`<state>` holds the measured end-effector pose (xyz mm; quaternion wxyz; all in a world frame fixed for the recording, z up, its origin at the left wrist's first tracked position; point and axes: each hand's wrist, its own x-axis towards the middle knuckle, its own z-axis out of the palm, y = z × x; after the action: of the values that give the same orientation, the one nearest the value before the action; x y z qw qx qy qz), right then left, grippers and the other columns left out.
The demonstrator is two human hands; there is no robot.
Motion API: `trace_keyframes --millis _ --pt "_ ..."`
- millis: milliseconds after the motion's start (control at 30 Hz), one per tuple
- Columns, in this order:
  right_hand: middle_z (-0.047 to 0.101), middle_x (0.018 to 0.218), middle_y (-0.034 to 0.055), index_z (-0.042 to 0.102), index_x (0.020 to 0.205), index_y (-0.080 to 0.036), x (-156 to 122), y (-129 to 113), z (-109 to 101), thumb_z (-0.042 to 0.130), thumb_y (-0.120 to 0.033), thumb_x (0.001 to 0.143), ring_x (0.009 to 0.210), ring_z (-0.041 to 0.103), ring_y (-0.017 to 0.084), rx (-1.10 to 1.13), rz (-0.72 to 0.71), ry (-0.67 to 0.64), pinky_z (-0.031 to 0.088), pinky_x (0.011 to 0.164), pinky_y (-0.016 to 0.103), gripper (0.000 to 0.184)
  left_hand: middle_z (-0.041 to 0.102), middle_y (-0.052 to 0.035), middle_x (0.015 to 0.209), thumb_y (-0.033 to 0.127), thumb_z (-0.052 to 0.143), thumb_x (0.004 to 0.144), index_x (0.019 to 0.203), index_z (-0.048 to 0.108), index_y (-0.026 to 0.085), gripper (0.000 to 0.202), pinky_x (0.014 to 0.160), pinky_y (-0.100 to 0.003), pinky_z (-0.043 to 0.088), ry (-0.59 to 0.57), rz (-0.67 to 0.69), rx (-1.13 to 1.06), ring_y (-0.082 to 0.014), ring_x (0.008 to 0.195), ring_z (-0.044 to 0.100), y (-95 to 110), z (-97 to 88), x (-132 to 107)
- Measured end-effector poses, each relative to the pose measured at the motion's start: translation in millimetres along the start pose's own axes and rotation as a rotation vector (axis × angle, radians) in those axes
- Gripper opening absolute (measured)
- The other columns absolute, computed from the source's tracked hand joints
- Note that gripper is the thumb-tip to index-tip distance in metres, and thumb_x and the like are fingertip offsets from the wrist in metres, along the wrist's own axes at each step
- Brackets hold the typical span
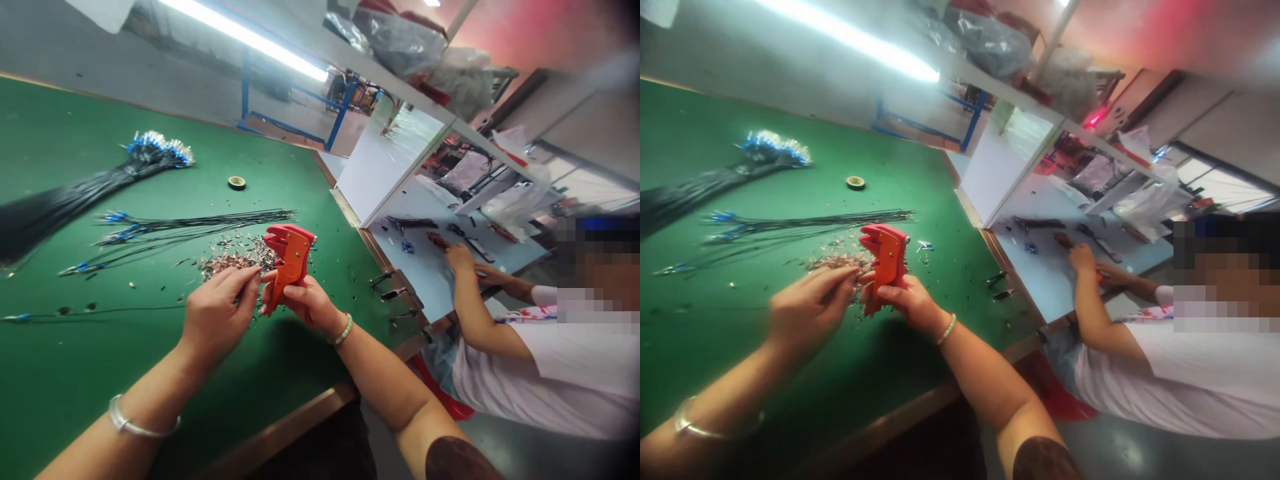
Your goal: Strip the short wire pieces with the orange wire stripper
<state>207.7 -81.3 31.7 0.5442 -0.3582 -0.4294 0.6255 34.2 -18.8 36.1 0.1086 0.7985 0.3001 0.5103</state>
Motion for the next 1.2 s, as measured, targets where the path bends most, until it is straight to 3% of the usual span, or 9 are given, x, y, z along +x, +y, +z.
trace_keyframes --millis 200,400,600,800,1000,1200 --pt "0.070 0.090 0.0062 0.068 0.112 -0.017 -0.4 2.9 3.4 0.076 -0.051 0.078 0.080 0.065 0.022 -0.172 -0.031 0.026 0.054 0.083 0.041 0.049 0.074 -0.0036 0.082 0.033 0.053 0.098 0.098 0.075 0.024 0.024 0.063 -0.029 0.049 -0.051 -0.006 0.124 -0.0183 0.070 0.069 10.3 -4.9 0.4" --pt "0.067 0.088 0.0055 0.069 0.105 -0.019 -0.6 6.4 1.6 0.075 -0.053 0.078 0.081 0.063 0.022 -0.258 -0.071 0.086 0.055 0.083 0.040 0.044 0.071 -0.0036 0.078 0.029 0.053 0.099 0.097 0.073 0.022 0.022 0.059 -0.029 0.042 -0.045 0.104 0.217 -0.0173 0.067 0.064 17.4 -8.8 0.5" --pt "0.065 0.087 0.0046 0.068 0.097 -0.018 -4.1 7.6 0.0 0.076 -0.057 0.076 0.082 0.060 0.022 -0.351 -0.066 0.153 0.053 0.082 0.038 0.045 0.065 -0.0040 0.069 0.032 0.043 0.101 0.087 0.072 0.023 0.033 0.055 -0.031 0.037 -0.134 0.080 0.288 -0.0175 0.061 0.059 22.9 -10.8 2.8" --pt "0.064 0.087 0.0037 0.069 0.095 -0.017 -6.5 11.2 -5.3 0.077 -0.055 0.077 0.081 0.058 0.020 -0.459 -0.081 0.170 0.052 0.081 0.036 0.043 0.062 -0.0025 0.064 0.028 0.043 0.100 0.078 0.067 0.022 0.033 0.053 -0.032 0.032 -0.126 0.096 0.258 -0.0165 0.057 0.054 28.3 -13.6 4.9" --pt "0.066 0.090 0.0041 0.070 0.099 -0.018 -6.4 13.3 -4.1 0.078 -0.055 0.079 0.083 0.060 0.021 -0.481 -0.106 0.200 0.054 0.084 0.037 0.043 0.058 -0.0018 0.062 0.022 0.045 0.098 0.072 0.062 0.021 0.031 0.052 -0.032 0.031 -0.081 0.216 0.324 -0.0167 0.056 0.053 29.8 -16.2 6.2" --pt "0.067 0.077 0.0043 0.069 0.097 -0.018 -4.0 11.0 5.8 0.073 -0.060 0.083 0.071 0.062 0.020 -0.475 -0.130 0.186 0.055 0.072 0.036 0.045 0.058 -0.0018 0.063 0.021 0.046 0.097 0.074 0.062 0.021 0.028 0.053 -0.031 0.031 -0.103 0.219 0.351 -0.0167 0.057 0.054 27.7 -16.6 5.6"
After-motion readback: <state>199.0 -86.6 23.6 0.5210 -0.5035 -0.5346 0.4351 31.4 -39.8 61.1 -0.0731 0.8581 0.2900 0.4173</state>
